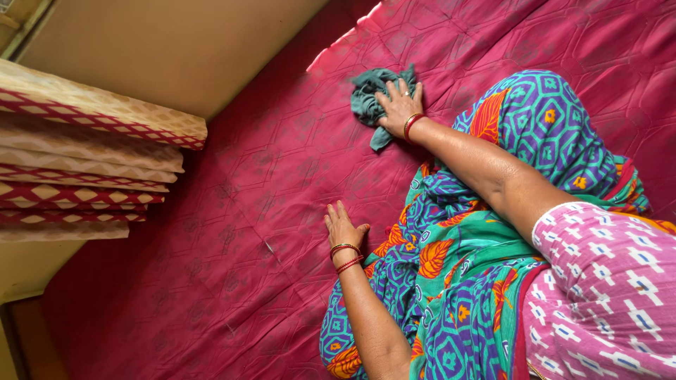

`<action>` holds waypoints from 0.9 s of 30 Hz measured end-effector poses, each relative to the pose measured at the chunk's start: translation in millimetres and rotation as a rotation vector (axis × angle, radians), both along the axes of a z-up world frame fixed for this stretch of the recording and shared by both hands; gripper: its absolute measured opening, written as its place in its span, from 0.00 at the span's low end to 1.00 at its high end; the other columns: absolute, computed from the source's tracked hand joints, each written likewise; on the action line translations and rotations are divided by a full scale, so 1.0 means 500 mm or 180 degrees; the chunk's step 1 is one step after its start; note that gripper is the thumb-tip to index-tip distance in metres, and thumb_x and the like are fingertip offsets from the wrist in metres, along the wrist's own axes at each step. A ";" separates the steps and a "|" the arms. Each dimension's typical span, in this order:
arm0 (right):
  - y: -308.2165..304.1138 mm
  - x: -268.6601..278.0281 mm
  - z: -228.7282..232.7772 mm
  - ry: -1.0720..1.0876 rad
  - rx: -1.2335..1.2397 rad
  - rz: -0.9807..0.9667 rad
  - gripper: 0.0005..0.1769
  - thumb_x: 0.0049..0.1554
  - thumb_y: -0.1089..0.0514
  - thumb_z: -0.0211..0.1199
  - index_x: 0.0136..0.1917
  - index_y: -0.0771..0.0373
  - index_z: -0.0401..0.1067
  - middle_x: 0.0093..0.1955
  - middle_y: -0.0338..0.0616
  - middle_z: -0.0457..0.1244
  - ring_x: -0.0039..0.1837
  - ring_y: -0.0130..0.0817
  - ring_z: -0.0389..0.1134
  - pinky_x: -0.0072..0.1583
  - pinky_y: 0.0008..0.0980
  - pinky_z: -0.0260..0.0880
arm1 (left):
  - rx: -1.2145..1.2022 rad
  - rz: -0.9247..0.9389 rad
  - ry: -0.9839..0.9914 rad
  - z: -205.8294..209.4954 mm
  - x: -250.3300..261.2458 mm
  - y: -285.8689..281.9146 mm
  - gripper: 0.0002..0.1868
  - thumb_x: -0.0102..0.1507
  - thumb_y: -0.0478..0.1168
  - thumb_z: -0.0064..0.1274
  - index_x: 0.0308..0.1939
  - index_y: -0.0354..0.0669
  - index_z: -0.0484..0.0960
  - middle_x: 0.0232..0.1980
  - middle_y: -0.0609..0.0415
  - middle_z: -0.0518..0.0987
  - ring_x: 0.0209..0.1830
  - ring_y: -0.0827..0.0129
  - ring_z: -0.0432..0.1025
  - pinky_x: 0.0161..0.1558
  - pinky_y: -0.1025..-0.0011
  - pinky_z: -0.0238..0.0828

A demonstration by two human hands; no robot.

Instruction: The person sits cross-legged on a red mattress and wipes its surface with a grey cloth. They systematically rub the fabric, occasionally adjusting the cloth, while a stack of folded mattresses is visible nearby.

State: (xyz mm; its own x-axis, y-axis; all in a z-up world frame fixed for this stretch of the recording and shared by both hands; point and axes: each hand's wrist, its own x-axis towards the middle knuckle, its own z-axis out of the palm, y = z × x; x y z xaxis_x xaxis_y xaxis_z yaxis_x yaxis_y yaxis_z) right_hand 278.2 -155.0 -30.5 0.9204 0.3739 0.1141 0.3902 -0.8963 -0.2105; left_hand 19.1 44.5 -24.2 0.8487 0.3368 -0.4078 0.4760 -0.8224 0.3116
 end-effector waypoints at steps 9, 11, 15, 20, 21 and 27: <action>0.039 -0.094 -0.037 0.0427 -0.1026 0.1886 0.50 0.47 0.40 0.70 0.79 0.44 0.56 0.83 0.56 0.43 0.80 0.67 0.41 0.67 0.73 0.51 | 0.0028 -0.0172 -0.0153 -0.056 -0.004 0.028 0.63 0.51 0.50 0.73 0.80 0.42 0.47 0.83 0.38 0.44 0.81 0.39 0.44 0.77 0.57 0.46; 0.035 -0.043 -0.055 0.0202 -0.0859 0.1712 0.40 0.53 0.45 0.67 0.77 0.42 0.61 0.84 0.49 0.47 0.83 0.61 0.44 0.69 0.77 0.51 | 0.0044 -0.0175 -0.0204 -0.069 -0.007 0.032 0.64 0.51 0.51 0.73 0.80 0.41 0.46 0.83 0.39 0.44 0.81 0.39 0.43 0.77 0.57 0.46; -0.018 0.067 -0.016 0.0808 -0.0280 0.0437 0.46 0.48 0.43 0.71 0.77 0.44 0.59 0.82 0.48 0.47 0.83 0.58 0.41 0.72 0.81 0.42 | 0.0027 -0.0146 -0.0344 -0.099 -0.011 0.042 0.64 0.50 0.50 0.73 0.80 0.42 0.46 0.83 0.39 0.44 0.82 0.40 0.42 0.77 0.57 0.44; -0.059 0.101 0.004 0.0673 0.0309 -0.0879 0.48 0.46 0.40 0.72 0.75 0.48 0.56 0.79 0.56 0.44 0.78 0.70 0.37 0.67 0.80 0.40 | 0.0060 -0.0137 -0.0337 -0.117 -0.019 0.052 0.64 0.51 0.50 0.73 0.80 0.42 0.45 0.83 0.39 0.43 0.82 0.42 0.42 0.78 0.58 0.43; -0.054 0.094 0.005 0.0572 0.0334 -0.0880 0.50 0.44 0.39 0.73 0.75 0.49 0.56 0.78 0.56 0.44 0.77 0.72 0.37 0.67 0.79 0.40 | 0.0068 -0.0145 -0.0335 -0.116 -0.019 0.055 0.63 0.51 0.49 0.73 0.80 0.42 0.45 0.83 0.39 0.43 0.82 0.42 0.41 0.78 0.58 0.43; 0.014 -0.026 0.051 0.0796 -0.0146 0.0471 0.35 0.50 0.50 0.66 0.71 0.50 0.64 0.77 0.56 0.49 0.76 0.71 0.45 0.64 0.85 0.44 | 0.0018 -0.0099 -0.0497 -0.125 -0.026 0.059 0.63 0.51 0.49 0.72 0.79 0.42 0.45 0.83 0.38 0.43 0.82 0.44 0.40 0.78 0.58 0.42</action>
